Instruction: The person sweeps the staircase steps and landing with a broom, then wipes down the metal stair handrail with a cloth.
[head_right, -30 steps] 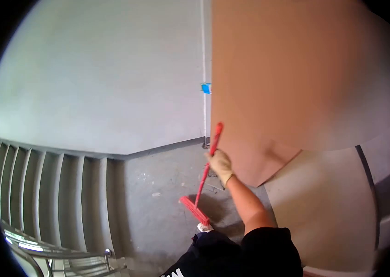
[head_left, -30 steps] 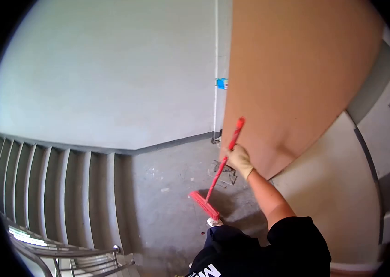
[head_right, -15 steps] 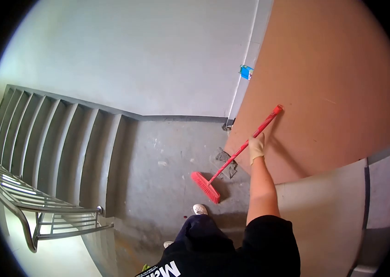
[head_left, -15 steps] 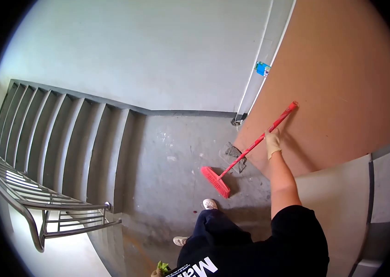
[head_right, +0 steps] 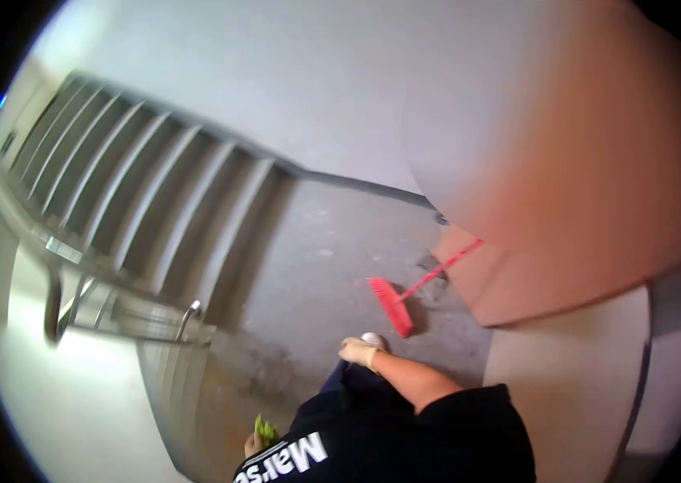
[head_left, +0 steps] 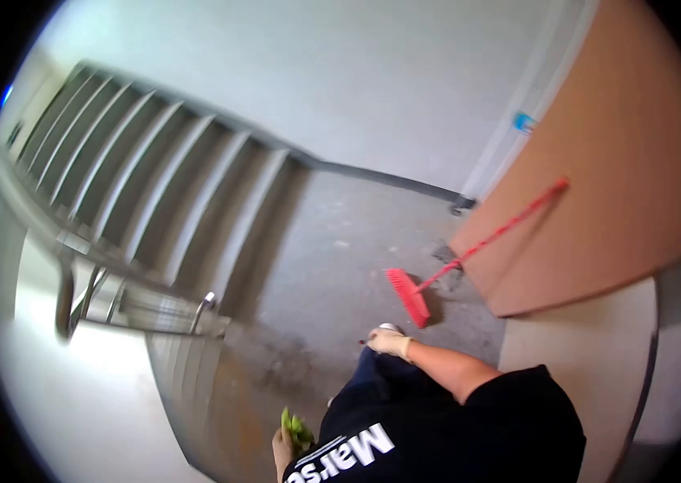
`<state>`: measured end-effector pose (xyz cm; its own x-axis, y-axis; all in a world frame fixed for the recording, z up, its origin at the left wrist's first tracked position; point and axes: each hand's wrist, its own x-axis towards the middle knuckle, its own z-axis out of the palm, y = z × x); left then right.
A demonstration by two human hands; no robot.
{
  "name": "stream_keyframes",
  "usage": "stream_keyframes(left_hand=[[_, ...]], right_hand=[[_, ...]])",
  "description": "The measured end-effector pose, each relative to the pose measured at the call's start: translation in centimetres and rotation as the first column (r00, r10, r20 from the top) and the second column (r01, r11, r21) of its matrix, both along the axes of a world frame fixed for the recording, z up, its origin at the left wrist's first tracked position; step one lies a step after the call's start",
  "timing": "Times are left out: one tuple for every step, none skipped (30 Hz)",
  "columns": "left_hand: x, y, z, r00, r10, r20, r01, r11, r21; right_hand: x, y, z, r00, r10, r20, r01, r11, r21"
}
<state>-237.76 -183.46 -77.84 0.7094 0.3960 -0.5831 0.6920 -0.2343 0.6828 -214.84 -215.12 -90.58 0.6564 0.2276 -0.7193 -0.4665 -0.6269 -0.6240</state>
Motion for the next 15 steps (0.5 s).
stream_keyframes(left_hand=[[2.0, -1.5, 4.9, 0.995, 0.103, -0.010, -0.104, 0.990, -0.098], [1.1, -0.4, 3.5, 0.972, 0.225, 0.067, -0.206, 0.954, -0.216], [1.3, 0.0, 3.7, 0.917, 0.390, 0.079, -0.330, 0.857, -0.396], [1.4, 0.7, 2.4, 0.813, 0.536, 0.227, -0.333, 0.748, -0.574], [2.4, 0.9, 4.7, 0.788, 0.607, 0.104, -0.376, 0.607, -0.701], [1.8, 1.2, 4.3, 0.753, 0.647, 0.124, -0.377, 0.577, -0.724], [1.5, 1.9, 3.6, 0.730, 0.668, 0.145, -0.358, 0.554, -0.751], [1.5, 2.2, 4.8, 0.716, 0.667, 0.206, -0.270, 0.537, -0.799], [1.5, 2.3, 6.3, 0.705, 0.657, 0.268, -0.170, 0.523, -0.835], [1.4, 3.0, 7.1, 0.730, 0.599, 0.330, -0.129, 0.595, -0.793], [0.9, 4.0, 7.9, 0.712, 0.621, 0.328, -0.145, 0.587, -0.796], [0.3, 4.6, 9.3, 0.695, 0.632, 0.342, -0.207, 0.632, -0.747], [-0.3, 5.8, 10.0, 0.684, 0.639, 0.352, -0.263, 0.666, -0.698], [-1.2, 7.0, 10.2, 0.557, 0.755, 0.345, -0.267, 0.556, -0.787], [-2.3, 8.5, 10.0, 0.430, 0.855, 0.290, -0.245, 0.420, -0.874]], right_hand=[[-0.7, 2.5, 4.9, 0.992, 0.128, 0.013, -0.129, 0.992, 0.017], [-0.8, 5.1, 10.6, 0.967, 0.254, -0.021, -0.254, 0.967, -0.030], [-1.5, 7.2, 10.3, 0.954, 0.300, -0.012, -0.297, 0.949, 0.103], [-2.4, 9.7, 10.5, 0.930, 0.368, 0.005, -0.361, 0.907, 0.216], [-3.1, 12.1, 12.2, 0.906, 0.423, 0.016, -0.405, 0.855, 0.323], [-4.5, 14.7, 13.6, 0.878, 0.443, 0.179, -0.477, 0.785, 0.395], [-5.8, 17.4, 15.2, 0.845, 0.417, 0.335, -0.533, 0.714, 0.455], [-6.7, 20.2, 16.6, 0.812, 0.399, 0.426, -0.579, 0.644, 0.501], [-7.3, 22.3, 18.2, 0.792, 0.437, 0.426, -0.609, 0.619, 0.496], [-7.8, 24.1, 19.6, 0.811, 0.448, 0.377, -0.585, 0.594, 0.552], [-8.1, 25.5, 20.4, 0.829, 0.454, 0.327, -0.553, 0.574, 0.604], [-8.3, 26.4, 20.5, 0.851, 0.421, 0.314, -0.509, 0.511, 0.693], [-8.4, 27.2, 20.7, 0.842, 0.441, 0.311, -0.519, 0.507, 0.688], [-8.4, 27.7, 20.9, 0.892, 0.384, 0.239, -0.436, 0.586, 0.683], [-8.7, 28.4, 21.2, 0.933, 0.320, 0.168, -0.346, 0.663, 0.664]])
